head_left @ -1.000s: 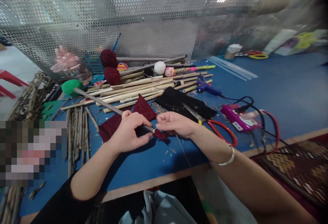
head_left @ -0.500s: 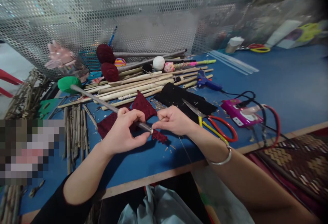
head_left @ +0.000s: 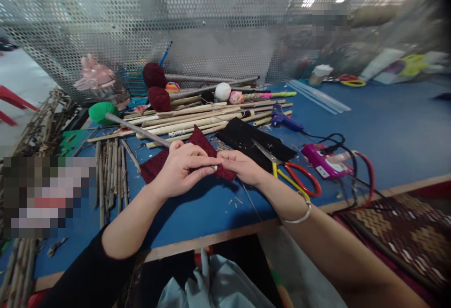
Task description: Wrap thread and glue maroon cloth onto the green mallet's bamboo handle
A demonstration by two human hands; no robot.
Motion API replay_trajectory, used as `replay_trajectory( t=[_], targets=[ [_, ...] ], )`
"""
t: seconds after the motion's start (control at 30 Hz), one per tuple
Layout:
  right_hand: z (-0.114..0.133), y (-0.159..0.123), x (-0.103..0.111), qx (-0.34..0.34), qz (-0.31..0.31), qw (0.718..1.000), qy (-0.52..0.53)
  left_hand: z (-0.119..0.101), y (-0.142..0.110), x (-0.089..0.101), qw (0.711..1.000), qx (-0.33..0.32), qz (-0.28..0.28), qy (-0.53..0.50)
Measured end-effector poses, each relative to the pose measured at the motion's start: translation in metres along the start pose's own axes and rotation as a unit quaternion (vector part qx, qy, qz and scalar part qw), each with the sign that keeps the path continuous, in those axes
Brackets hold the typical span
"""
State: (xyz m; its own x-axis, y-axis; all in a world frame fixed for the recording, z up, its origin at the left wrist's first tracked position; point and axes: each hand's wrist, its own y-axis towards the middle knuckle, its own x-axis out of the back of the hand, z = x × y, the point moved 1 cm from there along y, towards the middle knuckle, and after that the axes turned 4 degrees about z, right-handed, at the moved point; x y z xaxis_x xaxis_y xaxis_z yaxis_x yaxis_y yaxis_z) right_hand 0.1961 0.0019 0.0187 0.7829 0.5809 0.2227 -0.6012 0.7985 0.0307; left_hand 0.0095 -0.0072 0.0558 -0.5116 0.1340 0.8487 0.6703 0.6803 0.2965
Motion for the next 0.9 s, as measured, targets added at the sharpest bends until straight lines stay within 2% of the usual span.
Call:
replay_trajectory(
  t=[0.07, 0.13, 0.2, 0.3, 0.4, 0.47, 0.5, 0.6, 0.67, 0.77, 0.9],
  targets=[
    [0.001, -0.006, -0.008, 0.003, -0.031, 0.998, -0.055, 0.002, 0.000, -0.003, 1.000, -0.005, -0.013, 0.001],
    [0.002, -0.016, -0.022, -0.020, -0.086, 0.983, -0.162, 0.005, 0.000, -0.007, 0.999, -0.008, -0.031, -0.004],
    [0.004, -0.029, -0.040, -0.074, -0.140, 0.942, -0.294, 0.007, 0.001, -0.011, 0.998, -0.002, -0.054, -0.014],
    [0.012, -0.046, -0.067, -0.117, -0.166, 0.876, -0.437, 0.009, 0.002, -0.016, 0.997, 0.013, -0.074, -0.035],
    [0.026, -0.051, -0.082, -0.107, -0.175, 0.849, -0.487, 0.011, 0.002, -0.020, 0.995, 0.010, -0.082, -0.049],
    [0.037, -0.049, -0.081, -0.096, -0.178, 0.852, -0.482, 0.013, 0.002, -0.021, 0.995, 0.009, -0.087, -0.054],
    [0.042, -0.047, -0.079, -0.092, -0.174, 0.864, -0.464, 0.014, 0.001, -0.021, 0.995, 0.009, -0.086, -0.055],
    [0.054, -0.041, -0.062, -0.083, -0.162, 0.916, -0.358, 0.015, 0.000, -0.021, 0.996, 0.002, -0.078, -0.052],
    [0.060, -0.038, -0.049, -0.082, -0.165, 0.940, -0.288, 0.015, 0.000, -0.021, 0.996, -0.003, -0.071, -0.050],
    [0.063, -0.035, -0.031, -0.092, -0.168, 0.948, -0.255, 0.016, 0.000, -0.020, 0.997, -0.005, -0.060, -0.050],
    [0.060, -0.028, -0.017, -0.092, -0.176, 0.939, -0.279, 0.016, -0.001, -0.019, 0.997, -0.016, -0.043, -0.054]
  ],
)
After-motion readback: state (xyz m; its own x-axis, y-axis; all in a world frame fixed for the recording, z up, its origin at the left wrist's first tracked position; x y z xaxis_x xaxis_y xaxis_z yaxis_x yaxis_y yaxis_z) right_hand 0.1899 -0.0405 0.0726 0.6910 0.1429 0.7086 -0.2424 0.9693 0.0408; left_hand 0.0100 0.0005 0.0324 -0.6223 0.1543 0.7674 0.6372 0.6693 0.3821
